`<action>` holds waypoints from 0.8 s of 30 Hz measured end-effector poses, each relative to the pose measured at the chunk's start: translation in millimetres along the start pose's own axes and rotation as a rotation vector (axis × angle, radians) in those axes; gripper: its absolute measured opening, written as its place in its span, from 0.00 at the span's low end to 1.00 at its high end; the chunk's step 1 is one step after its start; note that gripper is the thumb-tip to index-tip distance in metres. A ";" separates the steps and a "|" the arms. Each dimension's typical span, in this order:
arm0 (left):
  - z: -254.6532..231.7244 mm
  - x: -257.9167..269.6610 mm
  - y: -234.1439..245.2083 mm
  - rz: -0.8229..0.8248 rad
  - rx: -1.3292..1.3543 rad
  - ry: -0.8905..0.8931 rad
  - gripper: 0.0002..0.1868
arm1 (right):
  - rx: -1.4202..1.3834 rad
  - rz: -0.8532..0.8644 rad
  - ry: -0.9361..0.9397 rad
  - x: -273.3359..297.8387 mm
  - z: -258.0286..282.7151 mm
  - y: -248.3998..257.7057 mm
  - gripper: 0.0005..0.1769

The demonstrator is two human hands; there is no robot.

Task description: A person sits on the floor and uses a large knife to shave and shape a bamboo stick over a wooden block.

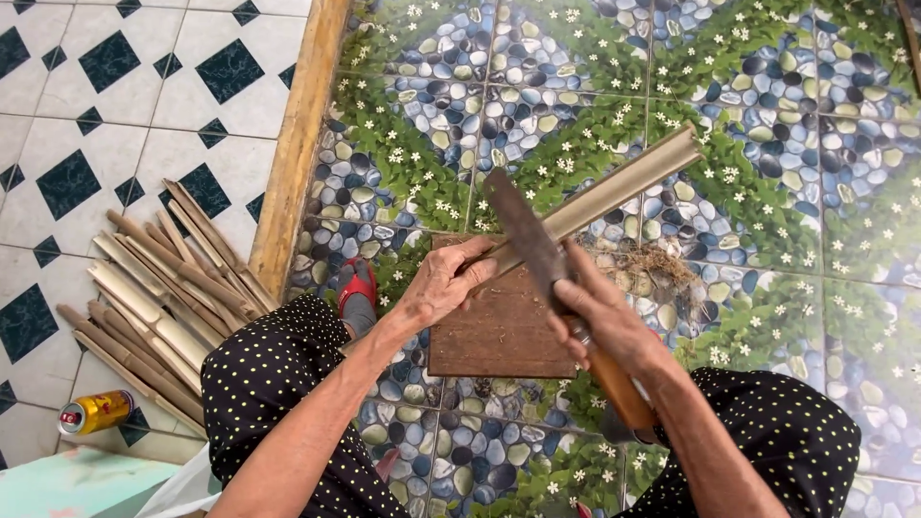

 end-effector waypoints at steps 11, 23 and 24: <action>34.4 -4.5 -13.1 0.055 -0.110 -0.094 0.16 | -0.224 -0.156 0.423 6.4 39.3 73.1 0.28; 23.3 -10.5 -0.3 -0.087 -0.491 -0.197 0.28 | -0.314 -0.442 0.546 19.6 48.4 100.7 0.16; 25.4 -11.4 -3.1 -0.111 -0.580 -0.225 0.28 | -0.327 -0.495 0.475 24.9 50.7 84.2 0.06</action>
Point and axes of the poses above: each hand's wrist, its own x-axis away from the middle knuckle, its own y-axis out of the back of the hand, z = x × y, the point moved 3 cm from there along -x, towards the middle knuckle, and after that the axes turned 15 degrees about -x, right-handed, at the moved point
